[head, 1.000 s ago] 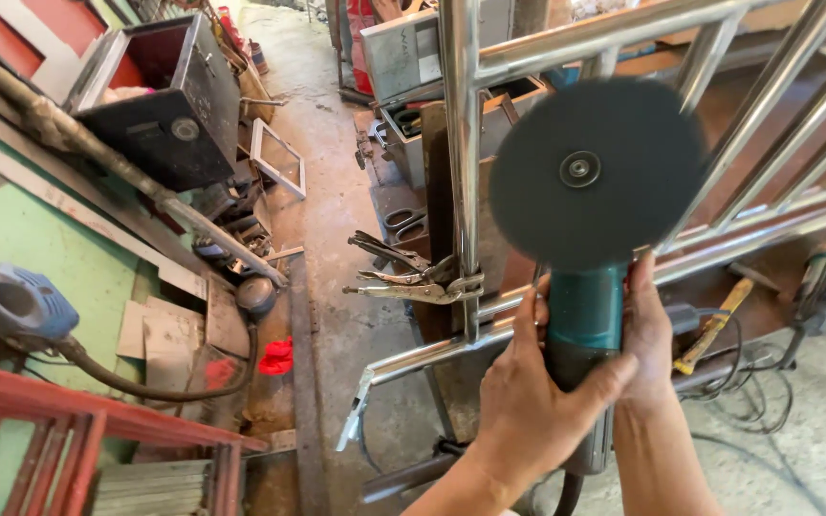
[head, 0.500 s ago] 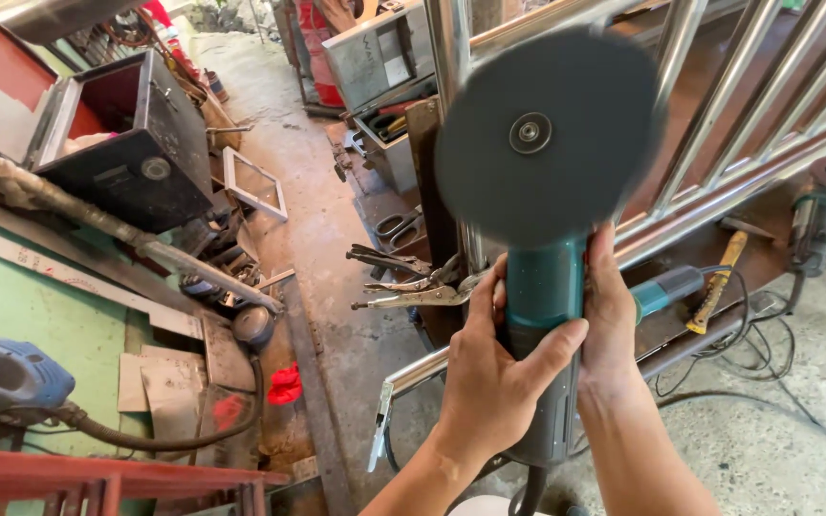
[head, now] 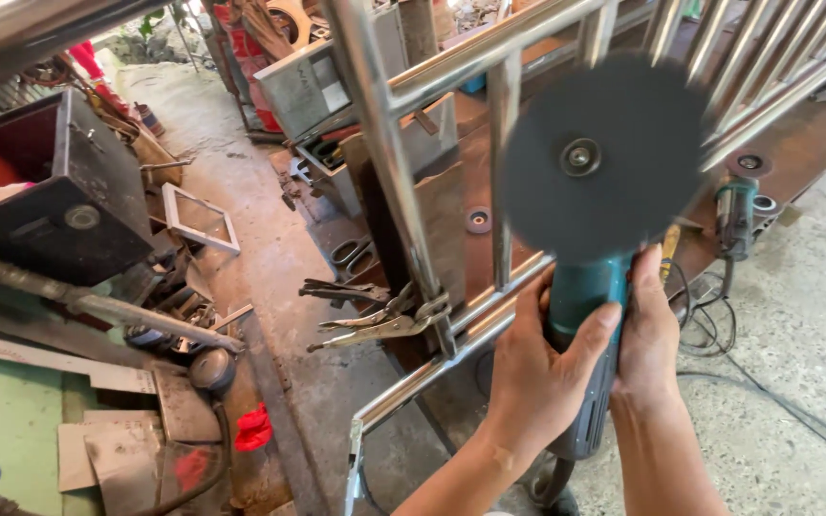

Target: Polishing a stainless steel railing using an angle grinder with a sanding disk.

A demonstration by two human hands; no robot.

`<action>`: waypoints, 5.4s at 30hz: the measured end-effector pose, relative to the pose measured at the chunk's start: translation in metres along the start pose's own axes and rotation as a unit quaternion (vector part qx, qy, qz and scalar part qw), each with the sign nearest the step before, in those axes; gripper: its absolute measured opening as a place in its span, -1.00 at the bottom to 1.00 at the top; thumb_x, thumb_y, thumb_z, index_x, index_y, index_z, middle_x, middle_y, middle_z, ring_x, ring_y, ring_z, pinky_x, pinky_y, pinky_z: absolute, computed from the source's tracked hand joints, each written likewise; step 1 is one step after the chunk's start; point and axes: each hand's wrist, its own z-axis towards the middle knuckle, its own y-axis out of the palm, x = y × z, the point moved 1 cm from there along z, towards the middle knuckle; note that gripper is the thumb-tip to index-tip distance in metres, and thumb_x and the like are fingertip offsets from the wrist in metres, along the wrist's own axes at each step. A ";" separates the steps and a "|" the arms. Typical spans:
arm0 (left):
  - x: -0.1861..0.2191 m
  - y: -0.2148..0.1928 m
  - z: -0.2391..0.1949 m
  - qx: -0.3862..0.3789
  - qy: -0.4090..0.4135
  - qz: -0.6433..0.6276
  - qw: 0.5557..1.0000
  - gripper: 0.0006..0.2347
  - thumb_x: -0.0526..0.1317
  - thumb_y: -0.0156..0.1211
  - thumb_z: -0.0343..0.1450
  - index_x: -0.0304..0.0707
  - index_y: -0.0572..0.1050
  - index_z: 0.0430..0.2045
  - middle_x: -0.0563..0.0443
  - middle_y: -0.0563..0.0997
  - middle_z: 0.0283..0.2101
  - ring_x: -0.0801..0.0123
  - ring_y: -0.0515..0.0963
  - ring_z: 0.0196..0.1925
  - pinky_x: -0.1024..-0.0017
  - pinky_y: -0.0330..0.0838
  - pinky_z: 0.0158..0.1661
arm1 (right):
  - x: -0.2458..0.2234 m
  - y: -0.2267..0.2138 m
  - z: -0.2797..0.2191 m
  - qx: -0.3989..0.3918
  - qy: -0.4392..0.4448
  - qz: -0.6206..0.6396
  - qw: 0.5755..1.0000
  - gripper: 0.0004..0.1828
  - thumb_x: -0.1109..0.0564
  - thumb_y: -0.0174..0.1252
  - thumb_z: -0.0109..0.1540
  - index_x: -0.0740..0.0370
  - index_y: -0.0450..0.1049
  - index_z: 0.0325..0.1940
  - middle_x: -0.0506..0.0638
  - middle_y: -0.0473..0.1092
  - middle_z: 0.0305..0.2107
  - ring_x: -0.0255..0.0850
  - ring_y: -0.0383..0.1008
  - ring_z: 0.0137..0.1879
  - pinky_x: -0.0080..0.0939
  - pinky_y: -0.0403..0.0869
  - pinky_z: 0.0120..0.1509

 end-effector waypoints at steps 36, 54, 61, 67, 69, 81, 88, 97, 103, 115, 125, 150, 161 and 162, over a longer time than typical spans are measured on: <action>0.004 0.078 0.072 0.142 0.097 -0.118 0.978 -0.36 0.17 0.08 0.37 -0.48 0.37 0.14 -0.21 0.66 -0.16 0.23 0.66 -0.33 0.39 0.57 -0.36 | -0.039 -0.046 0.111 -0.130 -0.014 -0.166 0.977 -0.41 -0.26 -0.06 0.45 0.38 0.46 0.02 -0.03 0.43 -0.35 -0.46 0.30 -0.43 -0.50 0.30 -0.38; 0.000 0.093 0.085 0.144 0.101 -0.107 0.979 -0.43 0.09 0.12 0.38 -0.45 0.38 0.12 -0.21 0.67 -0.14 0.21 0.68 -0.29 0.38 0.58 -0.30 | -0.040 -0.059 0.127 -0.114 -0.007 -0.134 0.984 -0.47 -0.22 -0.06 0.48 0.34 0.48 0.03 -0.04 0.46 -0.29 -0.46 0.33 -0.37 -0.50 0.33 -0.33; -0.003 0.077 0.072 0.140 0.076 -0.094 0.983 -0.39 0.13 0.12 0.37 -0.44 0.36 0.16 -0.18 0.67 -0.15 0.27 0.68 -0.30 0.42 0.57 -0.34 | -0.025 -0.051 0.113 -0.148 -0.021 -0.109 0.983 -0.48 -0.23 -0.02 0.45 0.33 0.48 -0.04 -0.07 0.42 -0.34 -0.46 0.28 -0.39 -0.49 0.29 -0.33; -0.009 0.061 0.062 0.157 0.064 -0.082 0.982 -0.43 0.10 0.18 0.35 -0.43 0.41 0.09 -0.18 0.68 -0.14 0.25 0.68 -0.27 0.39 0.57 -0.26 | -0.005 -0.045 0.101 -0.126 0.016 -0.081 0.989 -0.47 -0.21 -0.05 0.45 0.34 0.47 0.07 -0.02 0.45 -0.25 -0.42 0.33 -0.31 -0.46 0.34 -0.26; -0.010 0.054 0.060 0.164 0.064 -0.069 0.982 -0.42 0.10 0.19 0.34 -0.44 0.41 0.09 -0.21 0.70 -0.13 0.22 0.70 -0.26 0.37 0.59 -0.26 | 0.001 -0.043 0.097 -0.112 0.023 -0.078 0.990 -0.47 -0.21 -0.04 0.45 0.35 0.49 0.02 -0.03 0.45 -0.26 -0.42 0.32 -0.30 -0.44 0.33 -0.25; -0.007 0.025 0.051 0.134 0.106 -0.055 0.984 -0.45 -0.03 0.23 0.35 -0.59 0.38 0.09 -0.32 0.69 -0.15 0.23 0.70 -0.26 0.44 0.62 -0.29 | 0.009 -0.015 0.071 -0.052 0.017 -0.068 0.996 -0.43 -0.20 -0.10 0.43 0.35 0.46 0.17 -0.01 0.45 -0.08 -0.37 0.34 -0.14 -0.36 0.34 -0.04; -0.005 0.019 0.051 0.130 0.093 -0.045 0.986 -0.45 -0.03 0.24 0.34 -0.57 0.40 0.08 -0.32 0.70 -0.15 0.22 0.72 -0.26 0.43 0.63 -0.28 | 0.014 -0.014 0.070 -0.045 0.011 -0.064 0.997 -0.43 -0.20 -0.14 0.44 0.32 0.43 0.21 -0.01 0.43 -0.01 -0.36 0.32 -0.07 -0.34 0.33 0.07; 0.012 -0.005 0.039 0.012 0.055 0.087 0.995 -0.44 -0.03 0.18 0.32 -0.47 0.37 0.14 -0.16 0.71 -0.20 0.24 0.74 -0.36 0.43 0.64 -0.39 | 0.012 0.009 0.030 0.057 0.052 0.008 0.997 -0.39 -0.26 -0.25 0.41 0.08 0.30 0.41 -0.07 0.37 -0.01 -0.34 0.34 -0.08 -0.28 0.34 0.00; 0.027 -0.018 0.040 0.019 -0.006 0.157 0.987 -0.40 0.05 0.22 0.27 -0.38 0.40 0.14 -0.12 0.76 -0.19 0.29 0.82 -0.34 0.46 0.71 -0.37 | 0.014 0.028 0.024 -0.004 0.075 0.095 0.993 -0.41 -0.33 -0.21 0.39 0.03 0.28 0.34 0.06 0.44 -0.21 -0.22 0.48 -0.30 -0.17 0.52 -0.25; 0.040 -0.019 0.043 0.043 -0.029 0.138 0.989 -0.43 0.03 0.29 0.25 -0.33 0.47 0.10 -0.08 0.80 -0.22 0.37 0.82 -0.38 0.50 0.70 -0.39 | 0.011 0.033 0.031 0.037 0.136 0.148 0.979 -0.37 -0.34 -0.09 0.34 0.19 0.40 0.22 0.07 0.47 -0.17 -0.20 0.46 -0.26 -0.16 0.47 -0.17; 0.041 -0.021 0.046 0.048 -0.004 0.113 0.992 -0.44 -0.01 0.31 0.24 -0.38 0.48 0.08 -0.10 0.78 -0.23 0.38 0.81 -0.35 0.52 0.70 -0.38 | 0.006 0.038 0.033 0.037 0.121 0.132 0.983 -0.41 -0.30 -0.15 0.38 0.16 0.38 0.23 0.04 0.44 -0.16 -0.24 0.41 -0.22 -0.16 0.43 -0.12; -0.004 -0.097 0.050 -0.093 0.051 -0.048 0.993 -0.40 -0.05 0.31 0.27 -0.50 0.41 0.14 -0.25 0.74 -0.08 0.33 0.76 -0.27 0.52 0.67 -0.30 | 0.053 0.074 0.002 0.056 -0.019 0.119 0.991 -0.45 -0.27 -0.12 0.39 0.09 0.34 0.31 -0.02 0.44 -0.06 -0.33 0.41 -0.14 -0.23 0.43 -0.02; -0.023 -0.117 0.056 -0.126 0.050 -0.102 0.986 -0.37 -0.02 0.33 0.27 -0.55 0.40 0.13 -0.34 0.71 -0.06 0.28 0.76 -0.24 0.50 0.68 -0.30 | 0.067 0.086 -0.006 0.053 -0.069 0.094 0.992 -0.50 -0.24 -0.17 0.43 0.11 0.32 0.28 0.01 0.42 -0.06 -0.30 0.42 -0.12 -0.21 0.45 -0.02; -0.023 -0.118 0.057 -0.127 0.051 -0.103 0.985 -0.37 -0.02 0.33 0.27 -0.55 0.40 0.13 -0.34 0.71 -0.06 0.28 0.76 -0.24 0.50 0.68 -0.30 | 0.068 0.087 -0.005 0.054 -0.071 0.093 0.992 -0.50 -0.24 -0.17 0.43 0.11 0.32 0.28 0.01 0.42 -0.06 -0.30 0.42 -0.12 -0.21 0.45 -0.02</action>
